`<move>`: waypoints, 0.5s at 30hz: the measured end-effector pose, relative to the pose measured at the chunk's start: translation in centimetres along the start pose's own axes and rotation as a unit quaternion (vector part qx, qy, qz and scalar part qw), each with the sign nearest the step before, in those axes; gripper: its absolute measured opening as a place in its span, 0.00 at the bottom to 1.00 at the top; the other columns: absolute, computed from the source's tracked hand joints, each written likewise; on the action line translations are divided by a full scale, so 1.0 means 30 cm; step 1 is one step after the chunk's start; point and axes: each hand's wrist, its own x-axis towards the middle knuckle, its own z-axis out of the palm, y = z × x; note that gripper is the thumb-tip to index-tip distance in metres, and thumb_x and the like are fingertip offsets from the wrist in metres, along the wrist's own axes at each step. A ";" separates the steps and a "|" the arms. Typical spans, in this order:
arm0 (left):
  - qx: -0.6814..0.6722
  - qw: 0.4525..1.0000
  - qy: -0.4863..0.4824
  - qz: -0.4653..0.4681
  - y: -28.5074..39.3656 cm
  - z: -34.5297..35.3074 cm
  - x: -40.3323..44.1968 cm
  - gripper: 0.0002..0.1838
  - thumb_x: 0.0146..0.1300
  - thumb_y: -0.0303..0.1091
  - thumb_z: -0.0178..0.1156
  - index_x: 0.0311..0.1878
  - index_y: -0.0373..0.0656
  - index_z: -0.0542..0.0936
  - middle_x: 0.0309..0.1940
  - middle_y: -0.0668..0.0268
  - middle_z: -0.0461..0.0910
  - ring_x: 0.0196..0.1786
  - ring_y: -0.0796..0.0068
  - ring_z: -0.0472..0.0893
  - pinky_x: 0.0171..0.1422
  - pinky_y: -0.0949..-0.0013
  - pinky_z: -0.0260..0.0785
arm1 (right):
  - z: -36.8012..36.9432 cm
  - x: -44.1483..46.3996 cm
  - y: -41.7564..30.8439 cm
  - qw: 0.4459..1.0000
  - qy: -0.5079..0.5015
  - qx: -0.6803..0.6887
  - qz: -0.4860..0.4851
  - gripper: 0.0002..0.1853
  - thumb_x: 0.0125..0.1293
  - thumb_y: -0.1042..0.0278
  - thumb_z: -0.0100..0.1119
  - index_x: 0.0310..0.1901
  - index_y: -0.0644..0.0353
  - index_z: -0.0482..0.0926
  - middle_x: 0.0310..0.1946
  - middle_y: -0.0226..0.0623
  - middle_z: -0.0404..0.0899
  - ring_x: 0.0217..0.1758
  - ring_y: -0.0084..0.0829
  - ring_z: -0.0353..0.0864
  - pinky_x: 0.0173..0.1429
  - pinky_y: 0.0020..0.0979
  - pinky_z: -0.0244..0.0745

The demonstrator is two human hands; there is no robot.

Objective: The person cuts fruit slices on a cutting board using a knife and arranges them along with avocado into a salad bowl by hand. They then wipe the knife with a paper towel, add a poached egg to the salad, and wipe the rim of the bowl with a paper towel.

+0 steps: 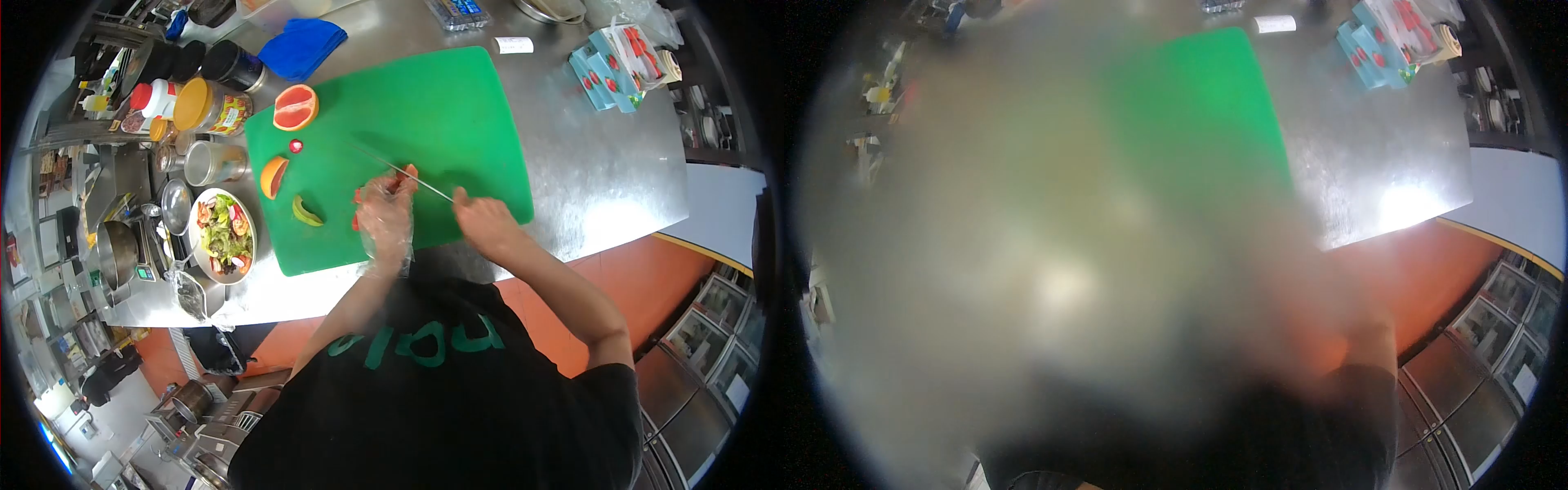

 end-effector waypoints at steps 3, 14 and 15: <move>0.021 1.000 0.012 0.019 0.017 -0.001 0.000 0.16 0.52 0.39 0.70 0.30 0.34 0.78 0.21 0.59 0.81 0.24 0.67 0.79 0.30 0.67 0.70 | 0.106 0.116 -0.018 0.998 0.049 -0.023 -0.010 0.08 0.60 0.75 0.47 0.38 0.69 0.64 0.20 0.48 0.77 0.25 0.47 0.80 0.28 0.42 0.75; 0.008 0.990 -0.014 0.141 -0.021 0.012 -0.013 0.12 0.49 0.29 0.67 0.36 0.40 0.76 0.31 0.59 0.75 0.33 0.58 0.76 0.37 0.60 0.69 | 0.169 -0.110 0.049 0.994 0.038 0.067 0.073 0.09 0.66 0.68 0.47 0.38 0.64 0.62 0.20 0.52 0.75 0.25 0.55 0.77 0.29 0.50 0.71; 0.026 0.981 -0.024 0.189 -0.034 0.014 -0.018 0.12 0.49 0.26 0.65 0.38 0.40 0.75 0.31 0.58 0.74 0.34 0.57 0.76 0.37 0.59 0.70 | 0.159 -0.077 0.029 0.993 0.048 0.079 0.071 0.09 0.66 0.67 0.47 0.38 0.64 0.62 0.20 0.53 0.75 0.25 0.55 0.77 0.30 0.51 0.71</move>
